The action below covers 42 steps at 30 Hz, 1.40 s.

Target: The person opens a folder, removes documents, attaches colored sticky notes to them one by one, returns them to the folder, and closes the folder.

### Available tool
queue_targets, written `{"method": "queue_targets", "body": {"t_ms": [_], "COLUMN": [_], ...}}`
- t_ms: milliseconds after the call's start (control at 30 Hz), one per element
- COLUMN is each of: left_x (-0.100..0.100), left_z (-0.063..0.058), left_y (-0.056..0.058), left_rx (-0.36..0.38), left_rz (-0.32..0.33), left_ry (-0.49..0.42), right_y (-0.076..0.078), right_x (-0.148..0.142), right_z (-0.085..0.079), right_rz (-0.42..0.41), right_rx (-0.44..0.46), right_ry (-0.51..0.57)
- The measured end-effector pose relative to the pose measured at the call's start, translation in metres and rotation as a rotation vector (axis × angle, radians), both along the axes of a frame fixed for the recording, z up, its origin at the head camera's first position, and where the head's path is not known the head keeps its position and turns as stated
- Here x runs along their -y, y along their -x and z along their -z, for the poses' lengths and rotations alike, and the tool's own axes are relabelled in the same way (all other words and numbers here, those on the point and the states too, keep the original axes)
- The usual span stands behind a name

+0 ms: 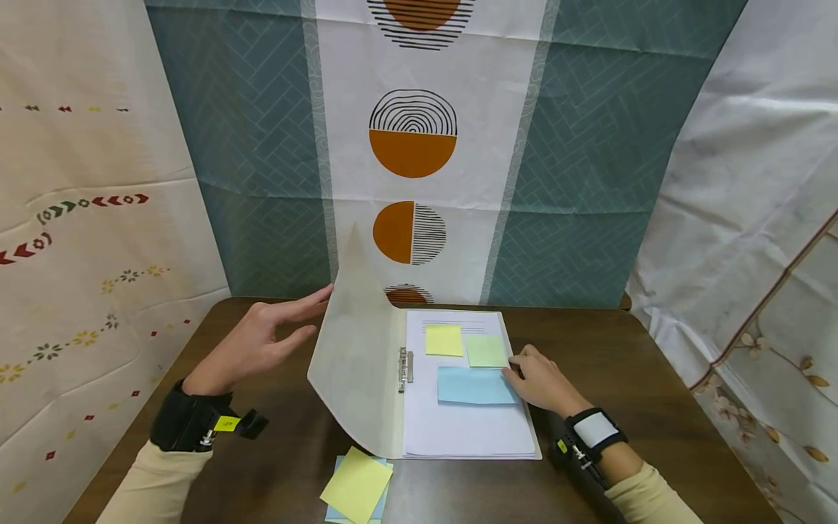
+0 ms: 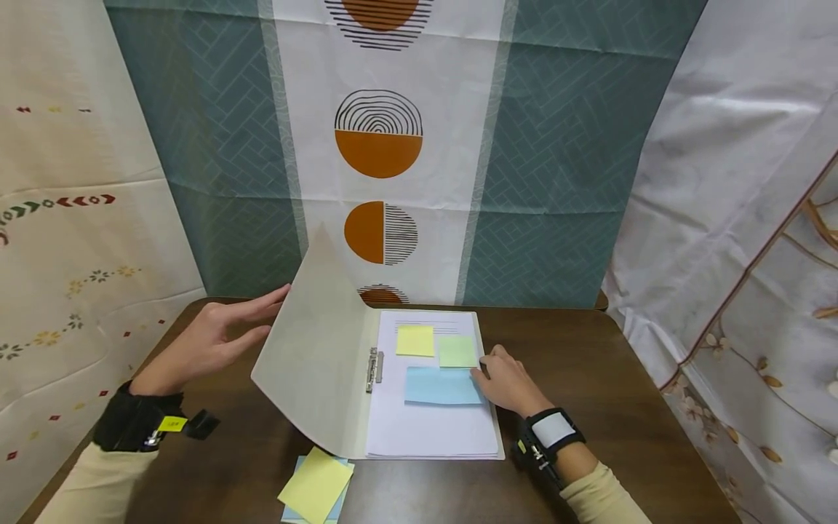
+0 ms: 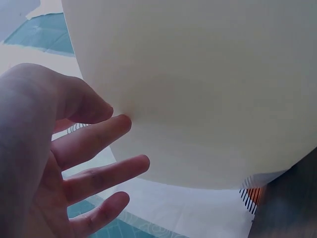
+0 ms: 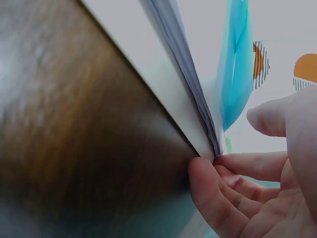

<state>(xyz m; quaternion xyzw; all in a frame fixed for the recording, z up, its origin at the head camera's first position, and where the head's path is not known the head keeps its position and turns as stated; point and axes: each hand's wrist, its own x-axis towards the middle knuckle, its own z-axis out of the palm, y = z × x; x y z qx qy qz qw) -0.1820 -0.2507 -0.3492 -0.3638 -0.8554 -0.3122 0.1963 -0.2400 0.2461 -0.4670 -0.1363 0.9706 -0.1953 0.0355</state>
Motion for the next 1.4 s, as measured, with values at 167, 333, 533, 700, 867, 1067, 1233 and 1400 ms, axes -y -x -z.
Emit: {"method": "queue_targets", "body": {"t_ms": [167, 333, 533, 700, 867, 1067, 1233, 1400], "left_x": [-0.006, -0.011, -0.013, -0.017, -0.02, -0.028, -0.034, -0.042], "left_z": [-0.001, -0.003, -0.002, 0.002, 0.008, 0.015, 0.023, 0.03], "left_y": [0.002, 0.003, 0.002, 0.005, 0.008, 0.012, 0.016, 0.02], "left_rx": [0.005, 0.037, 0.052, 0.082, 0.117, 0.15, 0.172, 0.184], "left_rz": [0.003, 0.0, -0.016, -0.015, -0.017, -0.017, 0.004, 0.045], "left_ry": [0.01, 0.03, 0.064, 0.069, 0.067, 0.074, 0.069, 0.04], "right_y": [0.0, -0.001, -0.002, -0.004, -0.004, -0.003, -0.004, -0.006], "right_x": [0.007, 0.016, 0.025, 0.031, 0.037, 0.042, 0.045, 0.047], "right_z": [-0.001, -0.001, -0.001, -0.001, -0.002, -0.001, -0.001, -0.001], "right_rz": [-0.008, -0.014, -0.031, -0.031, -0.044, -0.057, -0.065, -0.073], "right_rx": [0.003, 0.001, 0.015, 0.02, 0.019, 0.011, 0.013, 0.001], "right_ry": [0.008, 0.013, 0.033, 0.049, 0.056, 0.049, 0.056, 0.052]}}
